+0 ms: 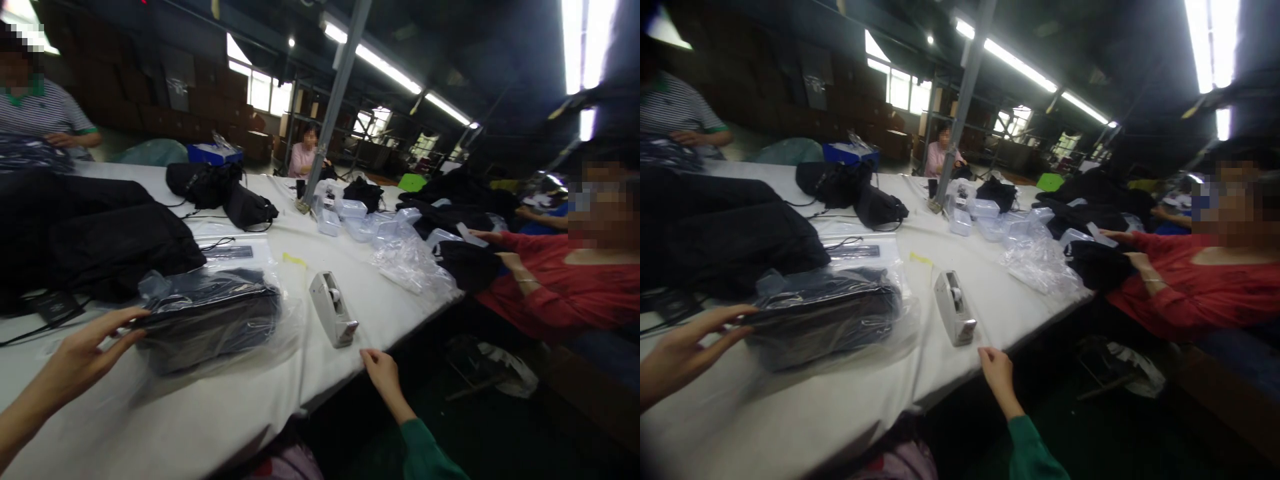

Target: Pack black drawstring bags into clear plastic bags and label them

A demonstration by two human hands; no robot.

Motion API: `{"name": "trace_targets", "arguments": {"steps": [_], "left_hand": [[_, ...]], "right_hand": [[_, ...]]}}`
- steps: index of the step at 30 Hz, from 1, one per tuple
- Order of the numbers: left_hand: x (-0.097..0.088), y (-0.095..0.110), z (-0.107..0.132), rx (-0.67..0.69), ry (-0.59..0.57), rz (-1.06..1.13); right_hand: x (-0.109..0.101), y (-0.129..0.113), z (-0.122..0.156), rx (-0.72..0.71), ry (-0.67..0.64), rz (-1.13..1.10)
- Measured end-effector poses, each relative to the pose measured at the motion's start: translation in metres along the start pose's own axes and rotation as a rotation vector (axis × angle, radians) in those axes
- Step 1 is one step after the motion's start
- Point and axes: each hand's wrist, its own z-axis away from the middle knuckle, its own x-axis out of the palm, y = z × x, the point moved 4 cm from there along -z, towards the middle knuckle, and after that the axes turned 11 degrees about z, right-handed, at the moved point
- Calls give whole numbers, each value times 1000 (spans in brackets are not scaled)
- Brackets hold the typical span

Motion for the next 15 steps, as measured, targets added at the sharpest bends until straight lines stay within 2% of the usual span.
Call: {"name": "trace_targets", "arguments": {"steps": [2,3,4,7,10,13,15], "left_hand": [[-3,16,-3,8,-4,68],[-5,23,-6,24,1,82],[-7,27,-9,31,4,88],[-11,33,-14,39,-19,106],[-13,33,-14,61,-14,145],[-13,31,-13,76,-9,178],[-14,30,-13,82,-5,188]], "right_hand": [[-11,-15,-1,-85,-12,39],[-15,-30,-4,-160,-25,67],[-17,-54,-5,-313,-48,122],[-17,-158,13,-860,-136,219],[-14,-274,60,-1372,-279,263],[3,-363,100,-1729,-445,314],[23,-402,112,-1872,-499,397]]}}
